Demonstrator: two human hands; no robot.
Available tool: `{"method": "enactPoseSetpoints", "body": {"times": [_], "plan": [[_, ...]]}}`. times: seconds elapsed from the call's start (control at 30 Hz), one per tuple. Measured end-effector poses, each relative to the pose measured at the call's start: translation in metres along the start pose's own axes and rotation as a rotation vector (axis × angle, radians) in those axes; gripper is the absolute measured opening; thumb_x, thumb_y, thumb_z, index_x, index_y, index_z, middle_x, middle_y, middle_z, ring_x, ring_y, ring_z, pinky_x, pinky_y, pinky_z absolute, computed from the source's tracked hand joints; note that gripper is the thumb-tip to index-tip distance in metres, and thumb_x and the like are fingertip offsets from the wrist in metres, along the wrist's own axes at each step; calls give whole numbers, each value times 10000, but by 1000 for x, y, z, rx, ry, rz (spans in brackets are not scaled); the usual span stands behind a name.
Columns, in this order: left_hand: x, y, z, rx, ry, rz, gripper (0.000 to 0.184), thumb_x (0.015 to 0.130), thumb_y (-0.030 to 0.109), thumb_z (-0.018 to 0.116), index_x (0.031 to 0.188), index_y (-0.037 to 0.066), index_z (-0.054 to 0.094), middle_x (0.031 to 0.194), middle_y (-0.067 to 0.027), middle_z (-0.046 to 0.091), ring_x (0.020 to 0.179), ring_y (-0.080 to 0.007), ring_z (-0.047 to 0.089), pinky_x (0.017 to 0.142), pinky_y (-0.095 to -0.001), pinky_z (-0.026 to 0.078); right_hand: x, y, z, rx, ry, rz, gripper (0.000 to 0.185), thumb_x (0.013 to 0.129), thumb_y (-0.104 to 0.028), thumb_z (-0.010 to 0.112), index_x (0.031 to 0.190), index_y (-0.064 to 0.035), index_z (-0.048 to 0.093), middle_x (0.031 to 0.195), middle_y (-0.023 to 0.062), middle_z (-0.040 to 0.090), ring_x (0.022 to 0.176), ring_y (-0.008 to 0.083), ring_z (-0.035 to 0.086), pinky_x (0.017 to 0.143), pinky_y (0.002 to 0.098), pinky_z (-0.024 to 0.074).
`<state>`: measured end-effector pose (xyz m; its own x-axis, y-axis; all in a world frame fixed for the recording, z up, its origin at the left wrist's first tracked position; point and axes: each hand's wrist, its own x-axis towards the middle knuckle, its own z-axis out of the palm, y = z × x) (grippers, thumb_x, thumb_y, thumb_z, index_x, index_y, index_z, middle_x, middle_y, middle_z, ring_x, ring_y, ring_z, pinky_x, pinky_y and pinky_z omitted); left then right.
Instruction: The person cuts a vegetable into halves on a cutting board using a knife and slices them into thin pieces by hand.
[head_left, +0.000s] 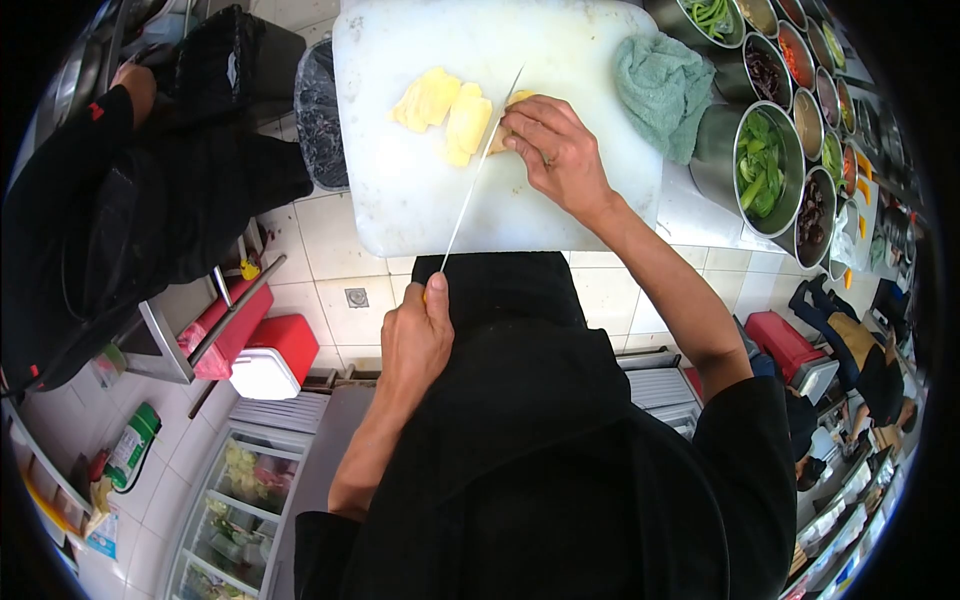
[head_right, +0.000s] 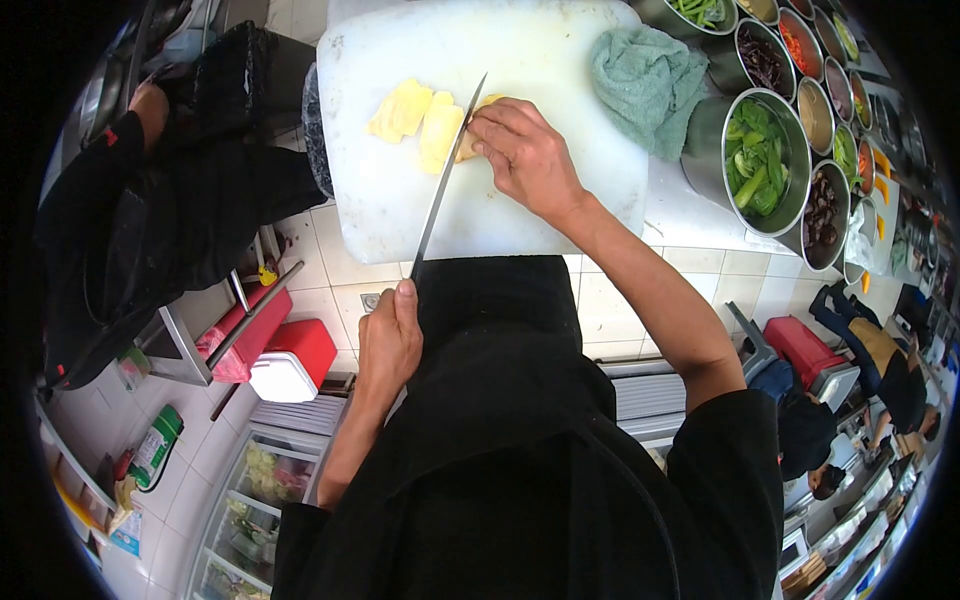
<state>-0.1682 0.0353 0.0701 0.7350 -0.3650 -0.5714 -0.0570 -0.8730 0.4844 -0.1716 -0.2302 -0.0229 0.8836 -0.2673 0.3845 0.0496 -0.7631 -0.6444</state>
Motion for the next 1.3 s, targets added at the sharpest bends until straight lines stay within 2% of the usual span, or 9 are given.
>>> {"method": "enactPoseSetpoints", "body": {"times": [0.07, 0.17, 0.27, 0.37, 0.47, 0.57, 0.87, 1.3], "plan": [[-12, -5, -6, 15, -20, -13, 544, 1082, 416, 431, 817, -38, 573, 657, -328, 604, 657, -551, 604, 599, -593, 467, -1, 0, 1, 13, 2, 9, 280, 778, 20, 757, 1055, -19, 745, 1095, 102, 712, 1078, 303, 650, 908, 375, 566], [-26, -7, -19, 40, -107, -154, 536, 1078, 408, 438, 821, -41, 576, 675, -342, 609, 676, -557, 610, 618, -604, 473, -1, 0, 1, 25, 6, 18, 286, 777, 22, 756, 1059, -25, 743, 1095, 100, 710, 1079, 302, 650, 911, 376, 565], [-5, -21, 9, 63, -11, -1, 553, 1076, 428, 438, 815, -40, 577, 667, -339, 609, 671, -552, 615, 627, -602, 483, -2, 1, 2, 36, 12, 15, 283, 777, 22, 757, 1056, -26, 740, 1092, 98, 710, 1078, 300, 650, 913, 377, 565], [23, -13, 25, 87, 46, 46, 558, 1078, 433, 435, 808, -34, 577, 661, -332, 610, 658, -546, 615, 627, -597, 488, -1, 2, 2, 35, 21, 14, 274, 777, 19, 759, 1046, -27, 738, 1089, 97, 710, 1075, 299, 652, 909, 377, 566], [26, -5, 9, 60, 8, -15, 568, 1081, 435, 427, 794, -33, 572, 657, -326, 612, 648, -544, 611, 621, -594, 486, -1, 1, 1, 23, 12, 7, 267, 777, 15, 763, 1040, -28, 737, 1087, 96, 711, 1072, 298, 653, 906, 376, 567], [20, -4, 8, 27, 51, 0, 582, 1086, 439, 413, 779, -31, 566, 642, -318, 606, 633, -541, 604, 609, -593, 476, 1, 1, 2, 9, 17, -4, 264, 776, 10, 767, 1036, -27, 738, 1087, 94, 713, 1071, 297, 654, 905, 376, 567], [13, 7, 4, -36, 6, 6, 579, 1086, 436, 427, 760, -28, 546, 609, -305, 569, 593, -533, 576, 570, -563, 460, 0, -2, 1, 0, 22, 9, 258, 768, 10, 772, 1023, -17, 745, 1082, 92, 718, 1065, 290, 657, 904, 369, 568], [-15, -6, -4, 47, -31, -47, 564, 1076, 442, 428, 799, -29, 569, 649, -321, 602, 658, -550, 606, 610, -592, 478, -2, 1, 2, 19, 17, 27, 234, 798, -18, 780, 1028, -41, 741, 1079, 83, 723, 1064, 287, 661, 897, 369, 561]]}}
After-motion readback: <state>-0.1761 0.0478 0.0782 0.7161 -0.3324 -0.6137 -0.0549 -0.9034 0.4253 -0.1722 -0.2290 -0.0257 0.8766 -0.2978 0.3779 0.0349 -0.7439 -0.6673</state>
